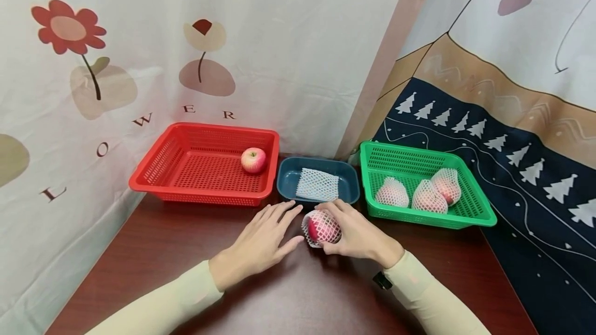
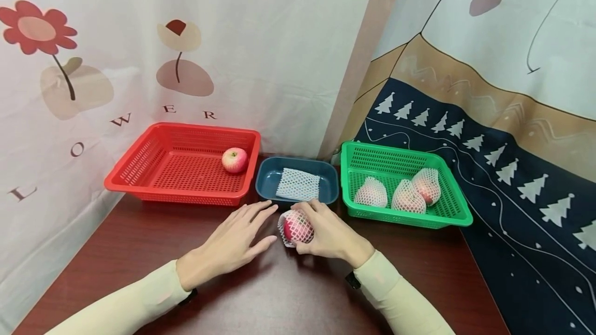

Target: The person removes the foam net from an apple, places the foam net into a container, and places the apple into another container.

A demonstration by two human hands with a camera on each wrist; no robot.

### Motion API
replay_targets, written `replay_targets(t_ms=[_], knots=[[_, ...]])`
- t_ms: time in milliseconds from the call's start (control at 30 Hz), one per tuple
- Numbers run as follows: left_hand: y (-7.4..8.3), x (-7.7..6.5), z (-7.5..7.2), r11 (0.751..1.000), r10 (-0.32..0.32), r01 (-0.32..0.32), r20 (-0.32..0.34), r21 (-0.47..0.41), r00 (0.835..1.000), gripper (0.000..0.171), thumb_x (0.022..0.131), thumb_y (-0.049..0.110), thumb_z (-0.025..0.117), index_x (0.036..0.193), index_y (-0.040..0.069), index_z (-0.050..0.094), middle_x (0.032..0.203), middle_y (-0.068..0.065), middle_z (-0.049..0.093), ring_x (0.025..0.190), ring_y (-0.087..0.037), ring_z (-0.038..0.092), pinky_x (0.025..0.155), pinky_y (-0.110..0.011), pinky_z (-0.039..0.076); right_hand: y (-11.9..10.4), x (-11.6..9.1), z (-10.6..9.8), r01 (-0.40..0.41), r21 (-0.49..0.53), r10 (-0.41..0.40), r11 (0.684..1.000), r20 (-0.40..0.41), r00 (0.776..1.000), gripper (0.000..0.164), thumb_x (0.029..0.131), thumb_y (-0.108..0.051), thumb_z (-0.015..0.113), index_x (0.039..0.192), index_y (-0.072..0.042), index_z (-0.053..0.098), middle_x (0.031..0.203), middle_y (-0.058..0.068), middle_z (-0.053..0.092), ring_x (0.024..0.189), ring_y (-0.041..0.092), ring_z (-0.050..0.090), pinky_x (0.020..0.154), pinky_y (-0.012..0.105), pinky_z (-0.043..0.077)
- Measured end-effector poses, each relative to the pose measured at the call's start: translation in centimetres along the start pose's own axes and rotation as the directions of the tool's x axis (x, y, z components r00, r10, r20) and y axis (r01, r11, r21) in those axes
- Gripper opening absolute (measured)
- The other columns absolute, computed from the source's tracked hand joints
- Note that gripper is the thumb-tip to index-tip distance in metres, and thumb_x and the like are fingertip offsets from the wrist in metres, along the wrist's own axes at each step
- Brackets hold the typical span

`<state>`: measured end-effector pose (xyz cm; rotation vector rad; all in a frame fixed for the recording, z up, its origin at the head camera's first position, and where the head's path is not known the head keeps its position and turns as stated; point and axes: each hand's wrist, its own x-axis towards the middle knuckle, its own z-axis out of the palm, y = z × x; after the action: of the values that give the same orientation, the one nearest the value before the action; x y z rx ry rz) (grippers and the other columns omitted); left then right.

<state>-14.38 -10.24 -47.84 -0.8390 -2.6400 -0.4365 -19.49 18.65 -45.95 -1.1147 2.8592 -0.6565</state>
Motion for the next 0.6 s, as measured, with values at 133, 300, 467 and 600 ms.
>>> replay_targets(t_ms=[133, 300, 467, 600], knots=[[-0.1, -0.5, 0.1, 0.999, -0.023, 0.023, 0.022, -0.034, 1.0, 0.07, 0.113, 0.051, 0.074, 0.168, 0.01, 0.059, 0.168, -0.017, 0.064, 0.153, -0.041, 0.064, 0.126, -0.064, 0.056, 0.0, -0.1, 0.7, 0.007, -0.017, -0.007, 1.0, 0.015, 1.0, 0.079, 0.09, -0.042, 0.096, 0.157, -0.017, 0.063, 0.143, 0.005, 0.07, 0.124, 0.017, 0.068, 0.102, 0.038, 0.068], [-0.2, -1.0, 0.1, 0.997, -0.052, 0.056, 0.065, -0.062, 0.996, 0.068, 0.114, 0.054, 0.072, 0.169, 0.015, 0.06, 0.17, -0.015, 0.063, 0.155, -0.038, 0.063, 0.124, -0.061, 0.058, 0.1, -0.2, 1.3, -0.016, -0.021, 0.017, 1.0, 0.034, 0.999, 0.08, 0.09, -0.042, 0.096, 0.158, -0.018, 0.062, 0.139, 0.005, 0.069, 0.12, 0.016, 0.067, 0.1, 0.037, 0.068], [-0.2, -1.3, 0.4, 0.994, -0.054, 0.059, 0.06, -0.091, 0.997, 0.064, 0.113, 0.051, 0.075, 0.165, 0.016, 0.063, 0.166, -0.014, 0.066, 0.151, -0.035, 0.067, 0.119, -0.06, 0.062, -0.1, -0.3, 1.5, -0.033, -0.031, 0.034, 0.999, 0.026, 0.999, 0.081, 0.092, -0.047, 0.096, 0.16, -0.02, 0.061, 0.138, 0.005, 0.069, 0.12, 0.017, 0.067, 0.099, 0.04, 0.068], [-0.1, -1.4, 0.6, 0.991, -0.052, 0.057, 0.042, -0.119, 0.998, 0.062, 0.112, 0.049, 0.077, 0.163, 0.016, 0.066, 0.161, -0.012, 0.068, 0.146, -0.033, 0.07, 0.115, -0.059, 0.064, -0.2, -0.3, 1.7, -0.058, -0.065, 0.059, 0.996, 0.003, 0.998, 0.082, 0.093, -0.058, 0.095, 0.16, -0.026, 0.062, 0.14, 0.004, 0.069, 0.122, 0.019, 0.069, 0.096, 0.044, 0.069]])
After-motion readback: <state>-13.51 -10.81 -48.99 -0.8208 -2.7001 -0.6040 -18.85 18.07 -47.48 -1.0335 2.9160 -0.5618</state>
